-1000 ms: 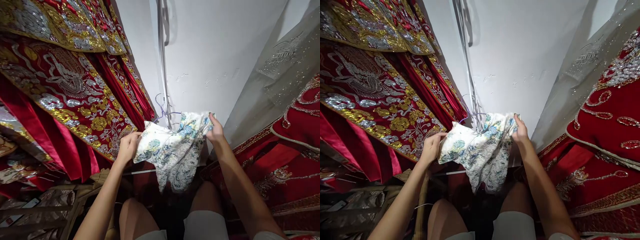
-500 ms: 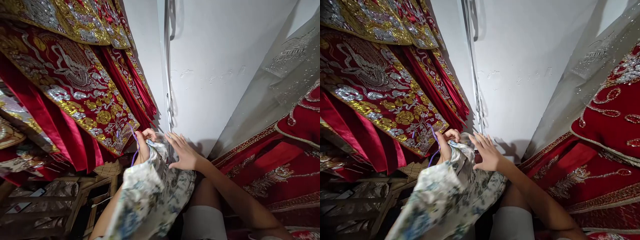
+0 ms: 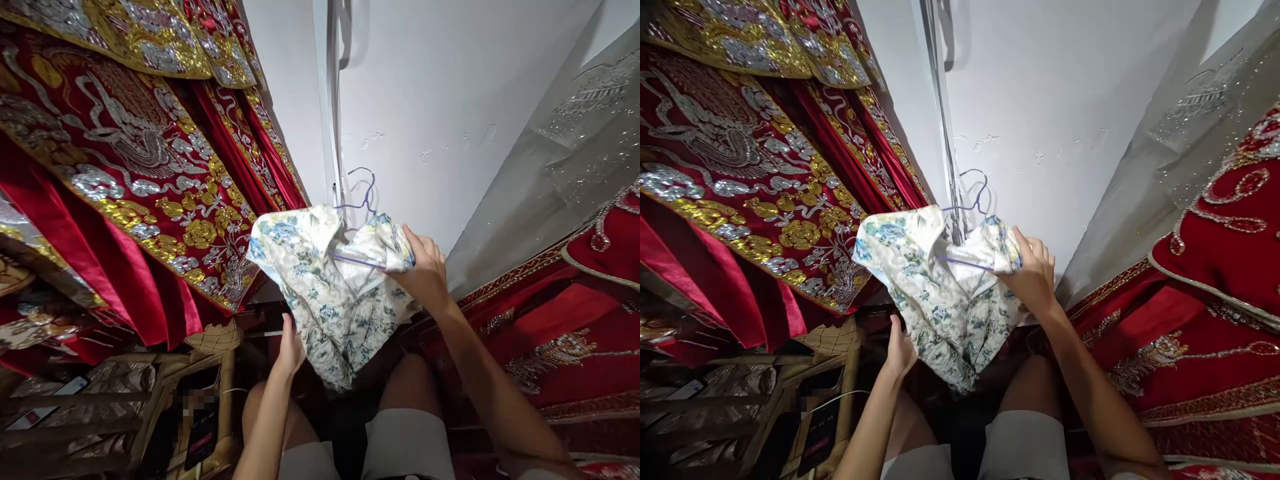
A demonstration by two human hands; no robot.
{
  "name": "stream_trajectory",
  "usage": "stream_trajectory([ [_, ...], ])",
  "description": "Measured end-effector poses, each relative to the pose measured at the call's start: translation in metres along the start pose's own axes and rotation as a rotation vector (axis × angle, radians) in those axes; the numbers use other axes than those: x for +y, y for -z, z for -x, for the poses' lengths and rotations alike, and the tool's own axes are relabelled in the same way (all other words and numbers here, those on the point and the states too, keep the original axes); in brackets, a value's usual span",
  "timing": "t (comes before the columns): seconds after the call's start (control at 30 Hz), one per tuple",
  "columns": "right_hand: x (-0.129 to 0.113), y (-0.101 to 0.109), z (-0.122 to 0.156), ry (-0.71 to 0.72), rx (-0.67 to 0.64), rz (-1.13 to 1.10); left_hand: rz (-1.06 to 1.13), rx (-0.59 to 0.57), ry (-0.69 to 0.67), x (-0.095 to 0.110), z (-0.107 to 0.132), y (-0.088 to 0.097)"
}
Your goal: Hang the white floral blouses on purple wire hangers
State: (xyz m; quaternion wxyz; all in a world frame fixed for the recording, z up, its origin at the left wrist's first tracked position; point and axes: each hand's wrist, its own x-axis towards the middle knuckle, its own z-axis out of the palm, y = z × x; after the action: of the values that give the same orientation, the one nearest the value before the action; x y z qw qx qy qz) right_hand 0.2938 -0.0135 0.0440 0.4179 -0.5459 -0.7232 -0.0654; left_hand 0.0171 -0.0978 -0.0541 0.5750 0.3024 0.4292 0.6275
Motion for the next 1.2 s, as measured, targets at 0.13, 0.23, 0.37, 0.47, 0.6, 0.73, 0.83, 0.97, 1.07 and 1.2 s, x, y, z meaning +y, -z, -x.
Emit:
stream_trajectory([
  [0.13,-0.015,-0.005,-0.010,0.133,-0.059,-0.004,-0.214,0.100,0.006,-0.034,0.010,0.015],
  [0.23,-0.017,-0.021,0.013,0.204,-0.054,-0.081,-0.317,0.162,-0.022,-0.057,0.020,0.014],
  [0.37,-0.014,-0.054,0.091,-0.074,0.140,-0.493,-0.287,0.174,0.044,-0.086,0.032,0.021],
  [0.47,-0.030,-0.079,0.160,-0.530,0.142,-0.776,-0.287,0.174,0.075,-0.097,0.034,0.029],
  [0.6,-0.056,-0.098,0.197,-0.662,-0.329,-0.998,-0.315,0.112,0.082,-0.091,0.033,0.026],
  [0.73,-0.056,-0.098,0.173,-0.524,-0.593,-1.008,-0.310,0.081,0.072,-0.080,0.036,0.020],
  [0.83,-0.050,-0.095,0.160,-0.491,-0.656,-0.986,-0.334,0.113,0.053,-0.080,0.039,0.021],
  [0.97,-0.052,-0.091,0.171,-0.626,-0.585,-1.040,-0.551,0.447,-0.187,-0.094,0.045,0.023],
  [1.07,-0.061,-0.088,0.184,-0.692,-0.544,-1.086,-0.709,0.557,-0.479,-0.108,0.052,0.013],
  [1.2,-0.070,-0.085,0.188,-0.674,-0.550,-1.112,-0.704,0.238,-0.404,-0.122,0.052,-0.010],
])
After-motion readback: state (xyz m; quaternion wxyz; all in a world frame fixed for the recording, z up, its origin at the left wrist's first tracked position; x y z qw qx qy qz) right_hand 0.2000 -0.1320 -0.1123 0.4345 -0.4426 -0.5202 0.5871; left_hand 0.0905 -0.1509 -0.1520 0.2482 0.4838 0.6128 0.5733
